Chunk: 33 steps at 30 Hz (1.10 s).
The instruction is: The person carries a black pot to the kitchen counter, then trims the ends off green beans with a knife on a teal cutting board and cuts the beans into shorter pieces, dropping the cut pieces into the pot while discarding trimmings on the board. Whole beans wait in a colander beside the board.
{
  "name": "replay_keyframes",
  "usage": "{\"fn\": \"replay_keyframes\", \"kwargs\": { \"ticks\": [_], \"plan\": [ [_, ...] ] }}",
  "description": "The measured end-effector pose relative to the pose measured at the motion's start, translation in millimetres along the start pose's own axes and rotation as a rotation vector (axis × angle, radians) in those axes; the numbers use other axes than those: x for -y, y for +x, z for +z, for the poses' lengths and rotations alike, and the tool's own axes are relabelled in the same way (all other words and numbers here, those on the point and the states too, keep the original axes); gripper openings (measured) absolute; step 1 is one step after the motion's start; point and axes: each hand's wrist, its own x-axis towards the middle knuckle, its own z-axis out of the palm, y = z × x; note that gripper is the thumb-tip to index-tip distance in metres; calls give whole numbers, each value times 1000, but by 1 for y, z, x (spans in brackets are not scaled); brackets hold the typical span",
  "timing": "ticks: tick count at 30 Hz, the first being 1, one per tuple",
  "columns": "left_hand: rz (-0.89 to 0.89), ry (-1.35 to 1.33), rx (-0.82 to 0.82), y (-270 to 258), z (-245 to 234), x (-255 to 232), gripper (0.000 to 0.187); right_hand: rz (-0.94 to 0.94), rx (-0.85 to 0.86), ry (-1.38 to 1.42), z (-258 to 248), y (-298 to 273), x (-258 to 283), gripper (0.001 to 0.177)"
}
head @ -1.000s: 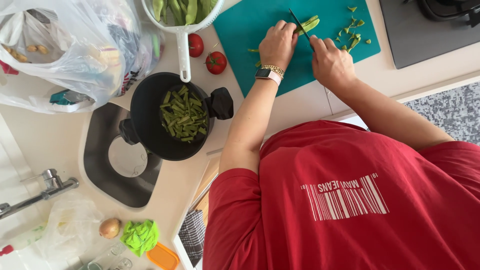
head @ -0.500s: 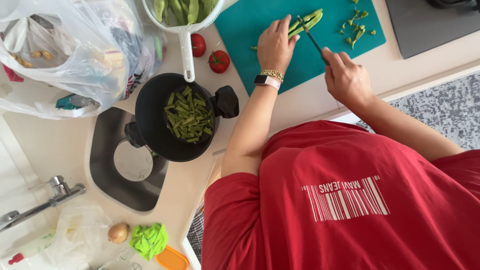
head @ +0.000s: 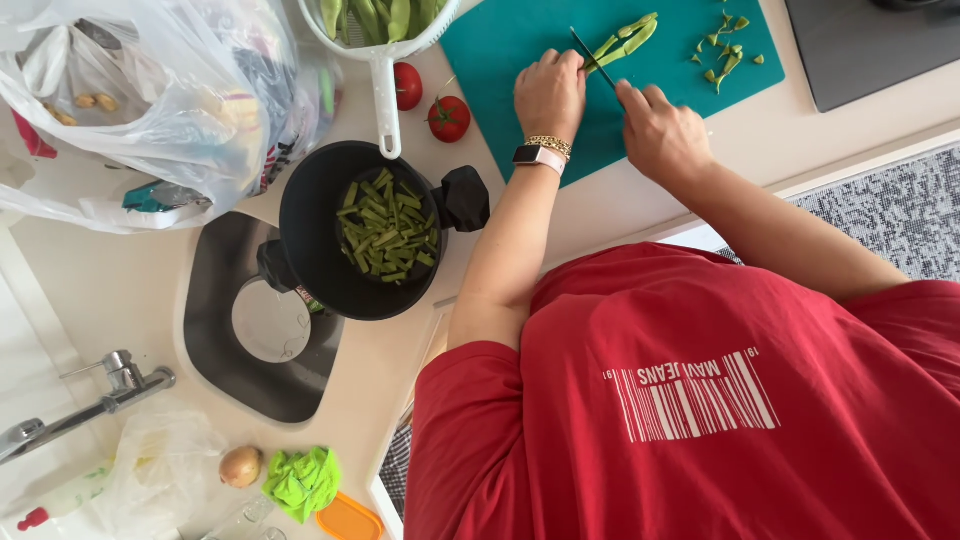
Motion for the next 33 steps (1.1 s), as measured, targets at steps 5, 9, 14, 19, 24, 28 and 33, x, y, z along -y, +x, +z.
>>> {"fn": "replay_keyframes", "kwargs": {
  "ticks": [5,9,14,19,24,28,33],
  "plan": [
    [-72,-12,28,-4,3,0,11,55,154,-28,-25,-50,-3,38],
    [-59,-29,69,-9,-7,-1,22,34,73,23,-33,-60,-6,30],
    [-101,58,-43,-27,-31,2,55,30,18,141,-29,-32,11,32],
    [-112,90,-11,-33,-22,14,28,10,54,118,-6,-14,23,34],
    [-87,29,-62,-29,-20,15,14,24,98,66,15,3,22,36],
    [-118,2,-43,-28,-18,15,10,-6,104,32,7,-11,21,45],
    [-157,-8,14,-31,-15,19,15,27,201,26,-17,-54,12,41]
  ]
}}
